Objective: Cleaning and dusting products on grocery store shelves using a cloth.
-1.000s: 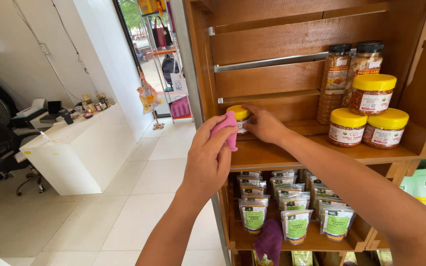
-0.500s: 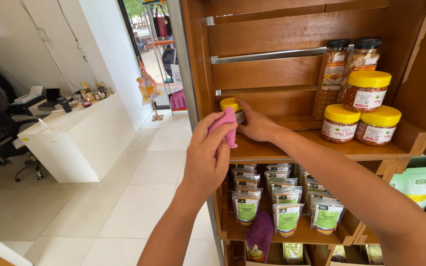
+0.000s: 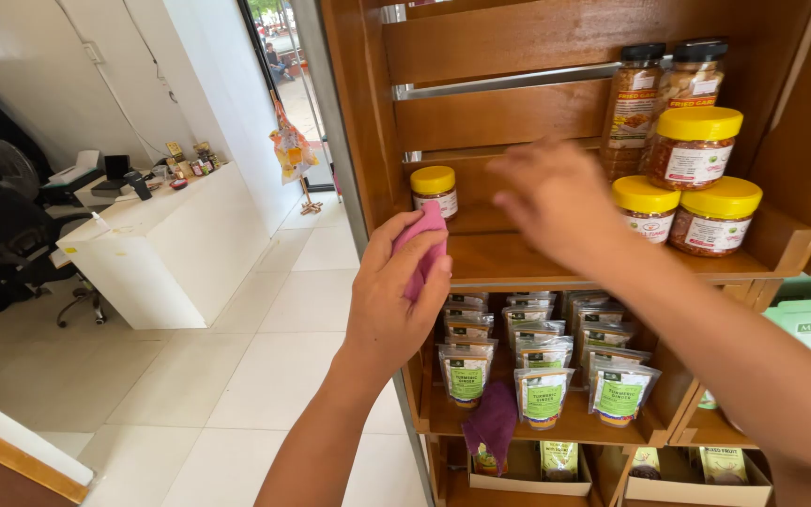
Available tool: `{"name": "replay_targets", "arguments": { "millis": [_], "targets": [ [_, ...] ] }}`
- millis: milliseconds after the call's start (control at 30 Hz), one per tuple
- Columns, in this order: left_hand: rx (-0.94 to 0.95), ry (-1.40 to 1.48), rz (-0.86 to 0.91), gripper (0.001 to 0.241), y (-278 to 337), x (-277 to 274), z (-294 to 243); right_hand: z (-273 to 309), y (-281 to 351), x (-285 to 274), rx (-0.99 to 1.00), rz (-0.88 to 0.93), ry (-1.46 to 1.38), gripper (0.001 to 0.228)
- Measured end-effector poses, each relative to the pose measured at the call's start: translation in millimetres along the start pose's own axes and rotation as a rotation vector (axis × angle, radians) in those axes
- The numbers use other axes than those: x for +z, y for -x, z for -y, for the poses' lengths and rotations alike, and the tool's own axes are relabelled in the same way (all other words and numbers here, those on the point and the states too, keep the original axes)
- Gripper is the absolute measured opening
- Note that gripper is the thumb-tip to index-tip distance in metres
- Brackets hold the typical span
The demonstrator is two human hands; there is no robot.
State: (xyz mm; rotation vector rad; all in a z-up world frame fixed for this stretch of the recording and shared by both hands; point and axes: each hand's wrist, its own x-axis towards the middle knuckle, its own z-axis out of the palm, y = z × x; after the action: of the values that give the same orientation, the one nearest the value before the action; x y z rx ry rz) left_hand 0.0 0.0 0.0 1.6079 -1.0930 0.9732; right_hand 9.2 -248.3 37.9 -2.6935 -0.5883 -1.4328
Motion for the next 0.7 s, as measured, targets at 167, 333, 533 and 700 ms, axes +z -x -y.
{"name": "replay_targets", "arguments": {
  "millis": [167, 333, 533, 700],
  "targets": [
    [0.039, 0.046, -0.006, 0.034, -4, 22, -4, -38, 34, -100, 0.191, -0.200, 0.130, 0.044],
    [0.072, 0.156, 0.097, 0.037, -14, 67, -14, -86, 59, -96, 0.420, -0.131, 0.072, 0.079],
    [-0.389, 0.484, 0.297, 0.058, -24, 122, -20, -108, 66, -81, 0.643, -0.007, -0.137, 0.098],
    [-0.301, 0.588, 0.136, 0.040, -14, 158, 0, -111, 81, -81, 0.441, -0.205, -0.208, 0.099]
  ]
}}
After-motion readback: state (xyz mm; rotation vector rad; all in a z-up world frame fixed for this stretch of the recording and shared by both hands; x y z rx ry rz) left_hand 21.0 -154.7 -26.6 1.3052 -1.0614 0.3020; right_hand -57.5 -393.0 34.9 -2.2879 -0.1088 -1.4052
